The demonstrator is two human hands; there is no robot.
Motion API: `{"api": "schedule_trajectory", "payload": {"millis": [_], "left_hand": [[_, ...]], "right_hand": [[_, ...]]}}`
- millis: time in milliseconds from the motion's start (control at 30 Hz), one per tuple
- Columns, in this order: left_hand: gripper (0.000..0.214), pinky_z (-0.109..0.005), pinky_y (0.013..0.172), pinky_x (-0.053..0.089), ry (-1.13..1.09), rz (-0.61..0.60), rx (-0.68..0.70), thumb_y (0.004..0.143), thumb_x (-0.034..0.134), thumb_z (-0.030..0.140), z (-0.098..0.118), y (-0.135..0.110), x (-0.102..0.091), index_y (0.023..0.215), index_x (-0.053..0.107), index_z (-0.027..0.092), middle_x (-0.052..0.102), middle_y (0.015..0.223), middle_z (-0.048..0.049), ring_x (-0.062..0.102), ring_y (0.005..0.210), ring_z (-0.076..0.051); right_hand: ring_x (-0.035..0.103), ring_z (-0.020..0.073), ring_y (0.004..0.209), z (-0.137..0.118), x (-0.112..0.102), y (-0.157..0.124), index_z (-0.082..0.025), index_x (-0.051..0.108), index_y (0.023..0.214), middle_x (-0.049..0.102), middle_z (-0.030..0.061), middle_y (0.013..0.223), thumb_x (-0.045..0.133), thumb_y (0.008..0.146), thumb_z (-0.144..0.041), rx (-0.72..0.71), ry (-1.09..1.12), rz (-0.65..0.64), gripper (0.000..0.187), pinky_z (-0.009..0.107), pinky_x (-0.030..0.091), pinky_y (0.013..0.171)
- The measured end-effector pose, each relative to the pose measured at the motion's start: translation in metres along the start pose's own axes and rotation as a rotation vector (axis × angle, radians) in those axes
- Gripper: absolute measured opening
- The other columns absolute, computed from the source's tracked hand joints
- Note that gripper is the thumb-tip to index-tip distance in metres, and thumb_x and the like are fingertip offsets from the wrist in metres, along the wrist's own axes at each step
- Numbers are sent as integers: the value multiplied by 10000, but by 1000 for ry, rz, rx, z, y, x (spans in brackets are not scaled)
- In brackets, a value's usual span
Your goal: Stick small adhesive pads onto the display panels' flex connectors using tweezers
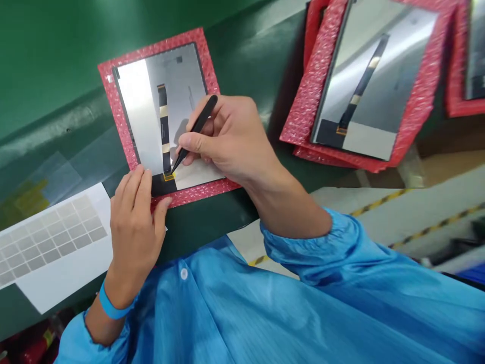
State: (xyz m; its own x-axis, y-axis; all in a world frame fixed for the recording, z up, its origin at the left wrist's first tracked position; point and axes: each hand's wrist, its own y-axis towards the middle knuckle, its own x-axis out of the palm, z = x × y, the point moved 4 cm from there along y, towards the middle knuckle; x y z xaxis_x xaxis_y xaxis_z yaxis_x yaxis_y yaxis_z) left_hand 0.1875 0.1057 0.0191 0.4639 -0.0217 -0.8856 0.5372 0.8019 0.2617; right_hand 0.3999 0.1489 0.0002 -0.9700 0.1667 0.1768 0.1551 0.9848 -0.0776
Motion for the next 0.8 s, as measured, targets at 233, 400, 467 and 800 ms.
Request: {"api": "schedule_trajectory", "payload": {"millis": [233, 400, 467, 800], "left_hand": [[502, -544, 1240, 496, -63, 2, -24, 1017, 741, 218, -2, 2, 7, 1492, 621, 108, 674, 1508, -213, 621, 1437, -369], [523, -572, 1262, 473, -100, -56, -70, 1021, 741, 274, -2, 3, 4, 1518, 621, 164, 661, 1537, -186, 599, 1465, -380], [523, -583, 1288, 450, -111, -105, -102, 1034, 723, 303, -2, 3, 3, 1536, 613, 207, 639, 1573, -162, 576, 1491, -375], [520, -594, 1327, 424, -118, -149, -126, 1046, 704, 321, 0, 3, 2, 1552, 602, 263, 601, 1628, -98, 540, 1534, -355]], "right_hand": [[736, 194, 590, -6, -1, -12, -239, 638, 732, 730, -13, 685, 1080, 684, -505, 0, -73, 89, 518, 274, 592, 473], [756, 221, 631, -11, -2, -16, -277, 684, 709, 753, 2, 749, 1045, 753, -490, -36, -121, 106, 421, 329, 609, 477], [746, 231, 607, -12, -2, -16, -294, 675, 668, 739, 14, 729, 1053, 743, -468, -48, -133, 97, 423, 358, 595, 460], [706, 199, 600, -18, 0, -15, -306, 588, 588, 701, 12, 712, 1065, 729, -430, -35, -263, 129, 513, 356, 569, 469]]}}
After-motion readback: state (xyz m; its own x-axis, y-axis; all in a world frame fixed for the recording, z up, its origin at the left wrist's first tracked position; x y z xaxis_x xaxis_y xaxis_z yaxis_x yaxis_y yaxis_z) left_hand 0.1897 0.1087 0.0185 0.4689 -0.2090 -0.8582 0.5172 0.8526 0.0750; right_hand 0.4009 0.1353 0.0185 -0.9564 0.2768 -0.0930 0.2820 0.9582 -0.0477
